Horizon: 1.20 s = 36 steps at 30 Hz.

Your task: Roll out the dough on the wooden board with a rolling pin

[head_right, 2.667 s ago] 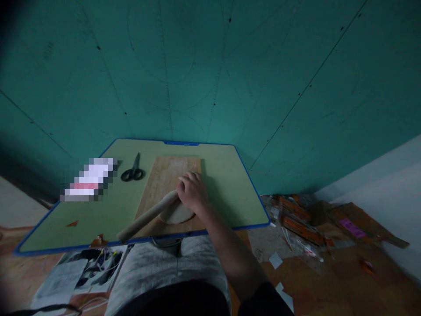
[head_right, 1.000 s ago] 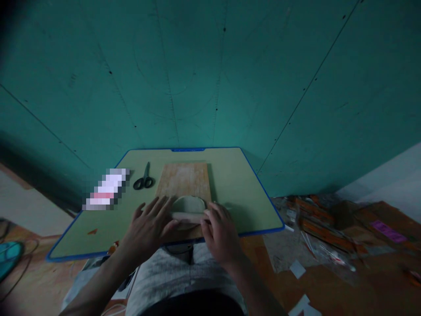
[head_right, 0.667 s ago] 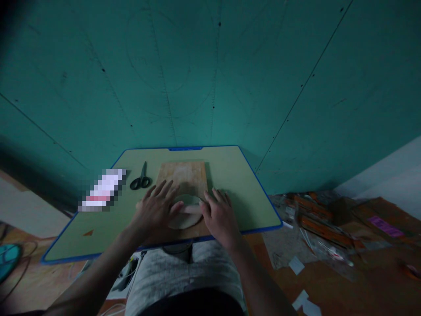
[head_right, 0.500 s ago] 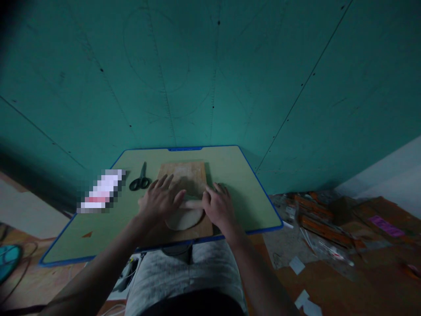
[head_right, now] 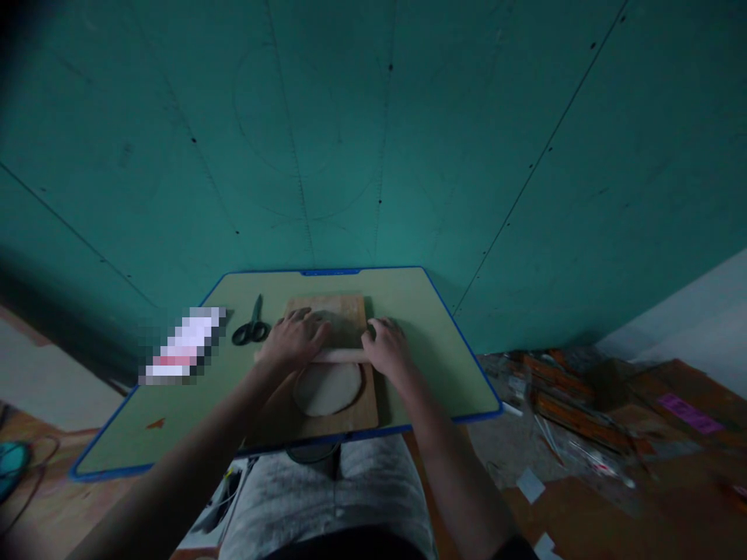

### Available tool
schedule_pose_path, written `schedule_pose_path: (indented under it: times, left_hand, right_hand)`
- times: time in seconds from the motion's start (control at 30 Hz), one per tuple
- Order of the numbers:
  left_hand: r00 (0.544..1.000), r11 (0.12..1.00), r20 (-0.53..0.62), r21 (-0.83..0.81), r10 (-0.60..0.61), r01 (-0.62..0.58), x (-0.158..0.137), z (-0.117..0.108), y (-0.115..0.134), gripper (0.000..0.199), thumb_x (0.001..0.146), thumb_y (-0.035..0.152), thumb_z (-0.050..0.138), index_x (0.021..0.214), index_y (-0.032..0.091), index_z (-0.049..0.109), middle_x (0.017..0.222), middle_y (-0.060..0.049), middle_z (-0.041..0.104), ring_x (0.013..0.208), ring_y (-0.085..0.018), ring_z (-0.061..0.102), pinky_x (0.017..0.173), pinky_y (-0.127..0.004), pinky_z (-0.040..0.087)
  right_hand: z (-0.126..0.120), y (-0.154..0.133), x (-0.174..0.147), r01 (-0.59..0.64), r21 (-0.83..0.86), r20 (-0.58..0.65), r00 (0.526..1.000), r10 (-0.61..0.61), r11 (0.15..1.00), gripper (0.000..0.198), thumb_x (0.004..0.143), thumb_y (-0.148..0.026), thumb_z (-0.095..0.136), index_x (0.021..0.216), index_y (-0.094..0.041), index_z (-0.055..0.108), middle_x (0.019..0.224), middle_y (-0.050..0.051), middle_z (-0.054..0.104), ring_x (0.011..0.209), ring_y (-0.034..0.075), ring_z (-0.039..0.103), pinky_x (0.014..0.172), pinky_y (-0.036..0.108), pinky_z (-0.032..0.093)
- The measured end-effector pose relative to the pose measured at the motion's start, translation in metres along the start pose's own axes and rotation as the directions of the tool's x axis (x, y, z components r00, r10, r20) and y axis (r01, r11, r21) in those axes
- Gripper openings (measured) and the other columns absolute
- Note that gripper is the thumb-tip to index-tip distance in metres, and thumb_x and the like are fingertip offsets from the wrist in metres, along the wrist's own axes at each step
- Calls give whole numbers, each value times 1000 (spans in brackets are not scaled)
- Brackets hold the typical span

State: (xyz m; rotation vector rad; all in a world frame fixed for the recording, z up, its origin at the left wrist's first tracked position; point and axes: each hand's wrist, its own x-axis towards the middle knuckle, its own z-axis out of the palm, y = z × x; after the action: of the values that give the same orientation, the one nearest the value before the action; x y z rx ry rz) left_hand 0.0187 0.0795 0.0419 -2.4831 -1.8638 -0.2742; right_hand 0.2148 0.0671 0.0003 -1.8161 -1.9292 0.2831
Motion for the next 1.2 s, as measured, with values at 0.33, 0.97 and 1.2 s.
schedule_pose_path:
  times: [0.33,0.97,1.2]
  left_hand:
    - [998,1000,-68,1,-11,11,-36,4,-1,37,97,40,46,124,24,66,135,-9,64,132,-31,49,108,-47,38]
    - [993,1000,-117,13,0,2,-54,5,-5,42,94,30,38,118,17,70,134,-13,64,134,-36,48,107,-51,38]
    - [994,1000,-113,-8,-15,14,-25,3,7,36,92,33,41,96,19,74,117,-12,72,117,-32,59,95,-46,44]
  right_hand:
    - [2,-19,-74,137,21,-154,979,-132,990,42,98,-28,41,123,-12,70,135,19,63,130,29,56,110,46,45]
    - [1,-31,-106,330,24,-230,920,-316,944,41,95,-27,47,127,-12,67,130,16,67,125,28,60,106,45,50]
    - [2,-16,-74,172,56,-175,971,-160,983,39,97,-34,46,118,-13,72,134,18,64,127,27,58,107,41,48]
